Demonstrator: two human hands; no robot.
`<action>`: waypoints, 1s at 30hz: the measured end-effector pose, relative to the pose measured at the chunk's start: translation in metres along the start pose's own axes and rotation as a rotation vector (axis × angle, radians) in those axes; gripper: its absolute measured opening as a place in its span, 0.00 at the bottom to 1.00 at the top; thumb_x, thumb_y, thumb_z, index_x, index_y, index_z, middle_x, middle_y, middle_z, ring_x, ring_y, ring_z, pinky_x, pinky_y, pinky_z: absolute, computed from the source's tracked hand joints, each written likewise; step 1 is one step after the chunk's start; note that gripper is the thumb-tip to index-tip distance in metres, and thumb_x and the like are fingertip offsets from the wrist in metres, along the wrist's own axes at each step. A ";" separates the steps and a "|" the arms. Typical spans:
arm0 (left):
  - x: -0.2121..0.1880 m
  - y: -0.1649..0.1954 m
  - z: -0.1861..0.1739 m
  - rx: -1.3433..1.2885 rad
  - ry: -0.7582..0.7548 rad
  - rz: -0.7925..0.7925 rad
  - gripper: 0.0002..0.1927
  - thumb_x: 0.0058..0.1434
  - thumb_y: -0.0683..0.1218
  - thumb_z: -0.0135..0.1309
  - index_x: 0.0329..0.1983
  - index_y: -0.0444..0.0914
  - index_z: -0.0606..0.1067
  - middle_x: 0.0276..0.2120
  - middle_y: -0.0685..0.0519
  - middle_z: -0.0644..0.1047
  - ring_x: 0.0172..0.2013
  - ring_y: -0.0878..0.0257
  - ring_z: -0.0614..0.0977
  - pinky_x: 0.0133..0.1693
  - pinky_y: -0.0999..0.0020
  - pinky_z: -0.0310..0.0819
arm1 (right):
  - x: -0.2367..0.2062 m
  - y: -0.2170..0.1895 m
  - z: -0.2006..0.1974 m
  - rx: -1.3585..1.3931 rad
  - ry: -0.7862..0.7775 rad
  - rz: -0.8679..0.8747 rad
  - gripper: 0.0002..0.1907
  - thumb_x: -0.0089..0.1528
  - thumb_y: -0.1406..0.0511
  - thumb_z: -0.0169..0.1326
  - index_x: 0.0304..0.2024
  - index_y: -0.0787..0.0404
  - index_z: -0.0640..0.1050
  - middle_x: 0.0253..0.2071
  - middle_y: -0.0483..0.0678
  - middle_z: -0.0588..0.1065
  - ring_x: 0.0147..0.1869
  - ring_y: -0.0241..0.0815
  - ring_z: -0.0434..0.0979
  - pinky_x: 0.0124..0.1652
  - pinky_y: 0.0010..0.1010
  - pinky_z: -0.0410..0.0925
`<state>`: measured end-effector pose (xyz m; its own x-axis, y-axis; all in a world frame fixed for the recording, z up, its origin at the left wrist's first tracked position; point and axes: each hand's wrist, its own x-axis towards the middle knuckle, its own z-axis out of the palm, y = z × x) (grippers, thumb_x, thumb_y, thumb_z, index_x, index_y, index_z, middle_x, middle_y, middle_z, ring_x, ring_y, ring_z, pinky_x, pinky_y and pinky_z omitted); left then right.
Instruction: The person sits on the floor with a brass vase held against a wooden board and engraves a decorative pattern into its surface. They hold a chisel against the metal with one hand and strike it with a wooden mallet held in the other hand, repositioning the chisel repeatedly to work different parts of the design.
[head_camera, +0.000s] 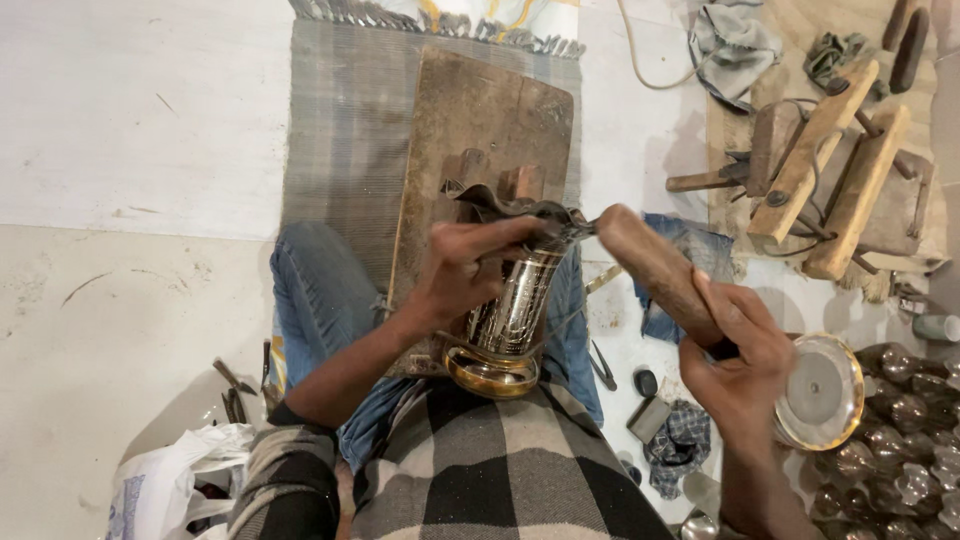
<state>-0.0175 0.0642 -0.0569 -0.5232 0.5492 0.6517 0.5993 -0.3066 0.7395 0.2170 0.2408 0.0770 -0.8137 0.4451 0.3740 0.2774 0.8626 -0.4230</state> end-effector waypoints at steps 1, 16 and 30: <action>-0.005 0.003 0.001 -0.067 0.111 -0.091 0.17 0.66 0.32 0.53 0.55 0.39 0.78 0.41 0.46 0.85 0.35 0.63 0.89 0.30 0.73 0.86 | -0.005 0.009 0.016 0.060 0.071 -0.017 0.26 0.59 0.74 0.58 0.61 0.69 0.77 0.47 0.54 0.78 0.45 0.42 0.79 0.45 0.31 0.72; -0.125 0.012 -0.100 0.021 0.847 -0.865 0.13 0.64 0.34 0.57 0.52 0.26 0.74 0.35 0.46 0.82 0.32 0.61 0.86 0.33 0.66 0.85 | -0.137 0.069 0.104 0.448 -1.160 0.308 0.10 0.61 0.66 0.60 0.41 0.67 0.85 0.31 0.53 0.83 0.34 0.44 0.83 0.35 0.34 0.75; -0.084 0.061 -0.086 0.104 0.793 -0.694 0.11 0.62 0.38 0.57 0.47 0.27 0.78 0.24 0.48 0.79 0.21 0.66 0.77 0.24 0.73 0.73 | 0.026 0.082 0.181 -0.251 -0.383 1.180 0.13 0.51 0.59 0.63 0.30 0.63 0.84 0.33 0.53 0.85 0.39 0.51 0.86 0.43 0.40 0.78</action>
<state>0.0110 -0.0682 -0.0521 -0.9943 -0.0977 0.0434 0.0466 -0.0314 0.9984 0.1266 0.2793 -0.0974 -0.0895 0.9111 -0.4024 0.9880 0.0300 -0.1518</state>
